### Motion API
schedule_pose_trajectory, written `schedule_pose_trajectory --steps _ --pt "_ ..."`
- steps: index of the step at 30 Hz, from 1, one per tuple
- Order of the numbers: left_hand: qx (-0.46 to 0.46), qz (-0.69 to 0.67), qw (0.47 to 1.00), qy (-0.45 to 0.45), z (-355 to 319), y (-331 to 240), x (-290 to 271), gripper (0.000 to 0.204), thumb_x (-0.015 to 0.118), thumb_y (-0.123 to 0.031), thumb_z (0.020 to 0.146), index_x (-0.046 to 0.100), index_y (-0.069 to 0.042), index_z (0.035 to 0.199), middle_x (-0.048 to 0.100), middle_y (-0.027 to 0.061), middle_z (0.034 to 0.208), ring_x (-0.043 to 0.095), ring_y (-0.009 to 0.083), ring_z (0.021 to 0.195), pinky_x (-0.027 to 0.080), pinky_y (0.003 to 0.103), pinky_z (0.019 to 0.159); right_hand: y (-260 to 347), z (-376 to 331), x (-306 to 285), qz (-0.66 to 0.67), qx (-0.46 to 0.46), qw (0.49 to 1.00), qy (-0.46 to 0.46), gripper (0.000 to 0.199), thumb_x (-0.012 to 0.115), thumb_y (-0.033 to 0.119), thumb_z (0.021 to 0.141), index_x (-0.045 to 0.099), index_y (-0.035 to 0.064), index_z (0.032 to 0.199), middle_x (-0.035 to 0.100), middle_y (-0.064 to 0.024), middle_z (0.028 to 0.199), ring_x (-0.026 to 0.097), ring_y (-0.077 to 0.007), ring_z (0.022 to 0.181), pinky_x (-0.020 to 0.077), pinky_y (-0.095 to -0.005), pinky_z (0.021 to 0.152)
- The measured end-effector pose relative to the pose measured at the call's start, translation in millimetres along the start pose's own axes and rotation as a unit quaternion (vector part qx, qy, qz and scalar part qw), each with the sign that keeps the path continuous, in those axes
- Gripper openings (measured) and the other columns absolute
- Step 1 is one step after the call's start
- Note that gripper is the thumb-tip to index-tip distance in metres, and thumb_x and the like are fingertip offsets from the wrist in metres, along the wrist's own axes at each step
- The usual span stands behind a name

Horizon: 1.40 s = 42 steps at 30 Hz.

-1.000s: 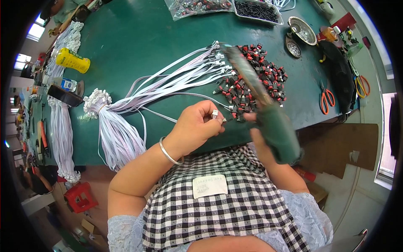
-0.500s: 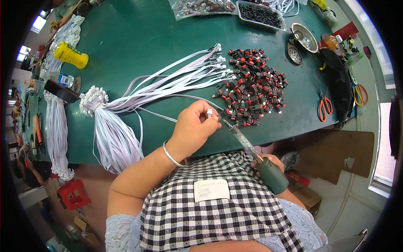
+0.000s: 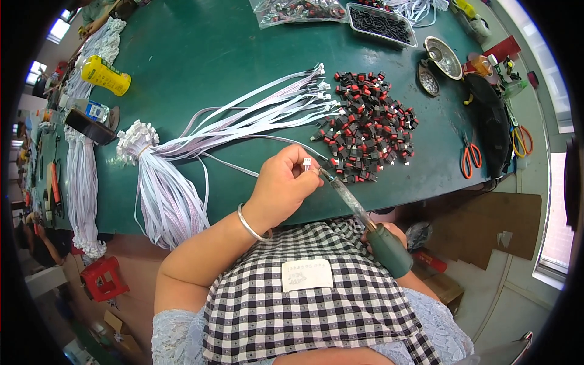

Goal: The person attaches small switch components to the wire connectors of ribbon cables and solders the connections using a soldering gun.

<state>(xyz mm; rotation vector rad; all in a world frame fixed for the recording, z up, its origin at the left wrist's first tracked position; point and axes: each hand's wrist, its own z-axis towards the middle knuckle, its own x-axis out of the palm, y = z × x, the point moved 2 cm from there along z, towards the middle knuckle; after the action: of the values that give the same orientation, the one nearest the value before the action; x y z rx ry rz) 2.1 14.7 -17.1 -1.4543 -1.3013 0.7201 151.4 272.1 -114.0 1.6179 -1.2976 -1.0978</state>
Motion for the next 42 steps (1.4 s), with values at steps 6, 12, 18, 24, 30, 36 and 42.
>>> schedule_pose_trajectory --steps 6,12,18,24,30,36,42 --pt "-0.006 -0.017 1.000 0.008 1 2 -1 0.008 0.051 -0.010 0.084 0.048 -0.004 0.080 0.054 0.0047 0.079 0.055 0.0118 0.070 0.044 0.024 0.061 15 3 3 0.059 0.166 0.984 -0.008 0.049 0.070 0.008 0.067 0.046 0.0000 0.110 0.059 -0.0150 0.090 0.061 -0.0266 0.078 0.0485 -0.0318 0.070" --pt "-0.021 -0.023 0.999 0.011 0 0 -1 0.008 0.051 -0.010 0.084 0.049 -0.003 0.081 0.054 0.0051 0.079 0.055 0.0121 0.069 0.044 0.024 0.061 18 6 4 0.108 0.252 0.960 -0.053 0.044 0.065 0.005 0.071 0.047 -0.0009 0.110 0.059 -0.0159 0.089 0.061 -0.0261 0.077 0.0486 -0.0307 0.069" --pt "-0.042 -0.005 0.999 0.029 -6 -6 0 0.004 0.052 -0.006 0.082 0.049 -0.003 0.080 0.054 0.0049 0.081 0.056 0.0128 0.069 0.044 0.024 0.060 90 36 34 0.283 -0.160 0.945 -0.042 0.031 0.054 0.004 0.080 0.049 0.0003 0.111 0.059 -0.0116 0.088 0.057 -0.0158 0.081 0.0472 -0.0289 0.073" --pt "-0.056 0.025 0.994 0.095 -18 -10 1 0.005 0.054 -0.002 0.080 0.049 -0.004 0.080 0.054 0.0040 0.082 0.055 0.0114 0.071 0.045 0.023 0.062 140 67 69 0.138 -0.120 0.983 0.008 0.041 0.056 0.000 0.077 0.043 0.0017 0.116 0.054 -0.0094 0.102 0.054 -0.0141 0.087 0.0441 -0.0270 0.079" --pt "-0.056 0.037 0.991 0.116 -19 -14 -2 0.009 0.056 0.000 0.077 0.049 -0.004 0.082 0.053 0.0031 0.084 0.052 0.0092 0.073 0.044 0.021 0.065 136 65 70 0.164 -0.091 0.981 -0.055 0.020 0.061 0.003 0.076 0.053 0.0021 0.094 0.055 -0.0021 0.085 0.052 -0.0076 0.077 0.0431 -0.0221 0.067" --pt "0.001 0.061 0.988 0.140 -22 -12 -6 0.021 0.058 0.006 0.072 0.048 -0.006 0.087 0.047 0.0014 0.083 0.042 0.0062 0.072 0.035 0.020 0.065 129 60 70 0.202 -0.038 0.977 -0.065 0.019 0.060 0.005 0.078 0.053 0.0031 0.095 0.054 -0.0006 0.084 0.051 -0.0073 0.074 0.0429 -0.0228 0.064" --pt "-0.045 -0.021 0.992 0.118 -19 -11 -1 0.024 0.059 0.008 0.071 0.048 -0.005 0.088 0.051 0.0020 0.083 0.047 0.0061 0.073 0.039 0.018 0.063 127 58 73 0.178 -0.033 0.982 -0.055 0.020 0.060 0.004 0.077 0.052 0.0028 0.095 0.054 -0.0008 0.085 0.052 -0.0076 0.074 0.0433 -0.0231 0.065"
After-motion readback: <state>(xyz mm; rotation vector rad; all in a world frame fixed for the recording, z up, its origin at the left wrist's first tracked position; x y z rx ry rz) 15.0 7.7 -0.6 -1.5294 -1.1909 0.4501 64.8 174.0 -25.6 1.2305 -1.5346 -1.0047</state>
